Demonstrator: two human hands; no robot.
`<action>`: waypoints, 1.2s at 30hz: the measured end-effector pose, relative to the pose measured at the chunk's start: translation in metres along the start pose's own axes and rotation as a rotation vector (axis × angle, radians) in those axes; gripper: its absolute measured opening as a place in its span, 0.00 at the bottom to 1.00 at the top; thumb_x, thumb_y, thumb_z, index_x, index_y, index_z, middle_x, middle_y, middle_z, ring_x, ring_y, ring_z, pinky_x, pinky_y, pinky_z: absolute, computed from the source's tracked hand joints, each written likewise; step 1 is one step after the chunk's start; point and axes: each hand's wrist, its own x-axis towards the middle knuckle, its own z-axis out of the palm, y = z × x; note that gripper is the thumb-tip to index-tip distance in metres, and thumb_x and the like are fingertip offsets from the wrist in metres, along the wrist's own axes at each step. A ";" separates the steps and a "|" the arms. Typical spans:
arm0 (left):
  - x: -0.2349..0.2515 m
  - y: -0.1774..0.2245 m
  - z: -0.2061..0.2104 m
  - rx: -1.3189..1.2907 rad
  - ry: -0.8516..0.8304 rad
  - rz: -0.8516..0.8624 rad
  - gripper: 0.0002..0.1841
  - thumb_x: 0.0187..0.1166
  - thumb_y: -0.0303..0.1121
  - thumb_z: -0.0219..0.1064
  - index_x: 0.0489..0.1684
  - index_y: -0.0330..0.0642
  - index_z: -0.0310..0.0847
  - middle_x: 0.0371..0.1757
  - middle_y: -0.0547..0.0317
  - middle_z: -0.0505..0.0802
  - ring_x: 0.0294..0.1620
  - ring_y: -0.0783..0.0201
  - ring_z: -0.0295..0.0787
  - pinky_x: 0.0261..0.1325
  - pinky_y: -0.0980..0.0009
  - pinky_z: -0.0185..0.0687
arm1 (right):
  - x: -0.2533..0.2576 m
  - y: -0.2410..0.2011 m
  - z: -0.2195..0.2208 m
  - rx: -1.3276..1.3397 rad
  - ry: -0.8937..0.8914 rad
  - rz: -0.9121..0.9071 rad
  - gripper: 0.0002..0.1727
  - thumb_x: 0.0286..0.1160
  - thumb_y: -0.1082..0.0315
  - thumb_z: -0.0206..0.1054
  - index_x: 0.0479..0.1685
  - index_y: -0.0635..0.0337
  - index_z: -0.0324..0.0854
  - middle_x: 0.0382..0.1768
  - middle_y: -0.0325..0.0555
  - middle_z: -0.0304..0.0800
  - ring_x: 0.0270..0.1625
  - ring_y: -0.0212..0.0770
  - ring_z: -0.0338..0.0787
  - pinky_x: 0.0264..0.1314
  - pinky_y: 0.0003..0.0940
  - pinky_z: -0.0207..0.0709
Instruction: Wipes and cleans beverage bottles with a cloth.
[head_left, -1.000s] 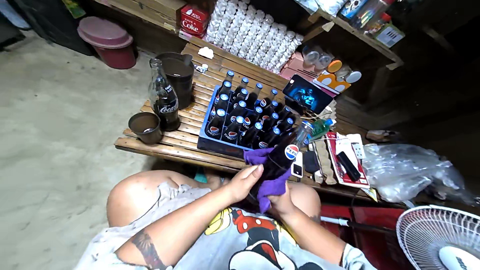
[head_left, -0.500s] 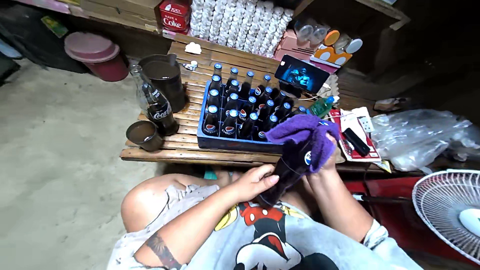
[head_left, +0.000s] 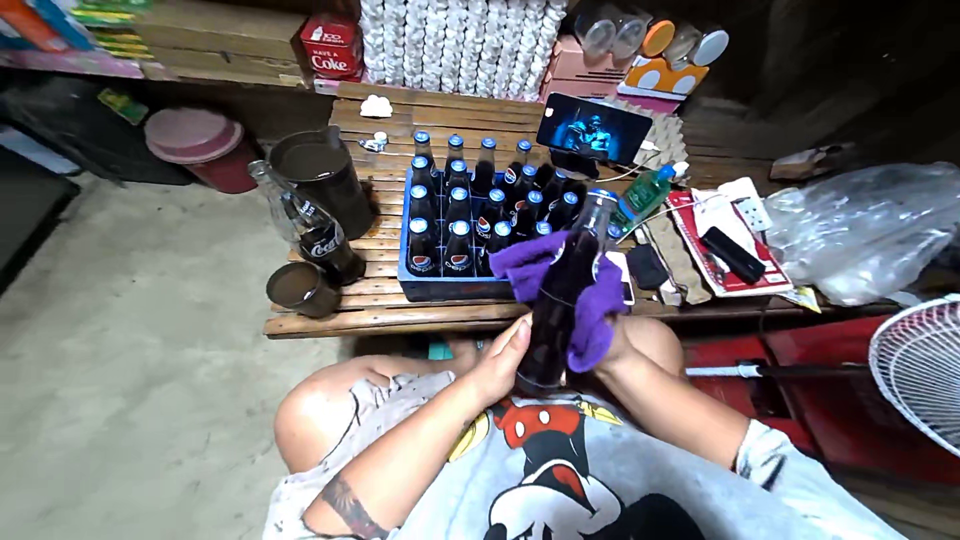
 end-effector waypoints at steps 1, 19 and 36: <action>0.000 0.001 -0.001 0.017 0.043 0.017 0.46 0.87 0.67 0.40 0.77 0.23 0.63 0.66 0.59 0.88 0.67 0.78 0.84 0.75 0.73 0.79 | -0.007 0.003 0.003 -0.030 -0.041 -0.014 0.13 0.64 0.67 0.76 0.46 0.50 0.83 0.37 0.22 0.94 0.44 0.19 0.91 0.53 0.23 0.87; 0.006 -0.001 -0.012 0.506 0.178 0.112 0.39 0.94 0.55 0.37 0.65 0.19 0.75 0.59 0.41 0.89 0.65 0.72 0.84 0.74 0.70 0.77 | -0.003 -0.008 0.015 -0.066 -0.061 0.155 0.34 0.58 0.80 0.73 0.69 0.68 0.63 0.50 0.35 0.89 0.53 0.24 0.91 0.62 0.25 0.86; 0.006 -0.001 -0.015 0.474 0.157 0.124 0.40 0.93 0.57 0.38 0.65 0.16 0.73 0.60 0.40 0.88 0.66 0.73 0.83 0.75 0.72 0.75 | 0.000 -0.015 0.013 -0.146 -0.149 0.137 0.38 0.63 0.76 0.75 0.75 0.71 0.60 0.56 0.37 0.88 0.59 0.25 0.89 0.68 0.25 0.84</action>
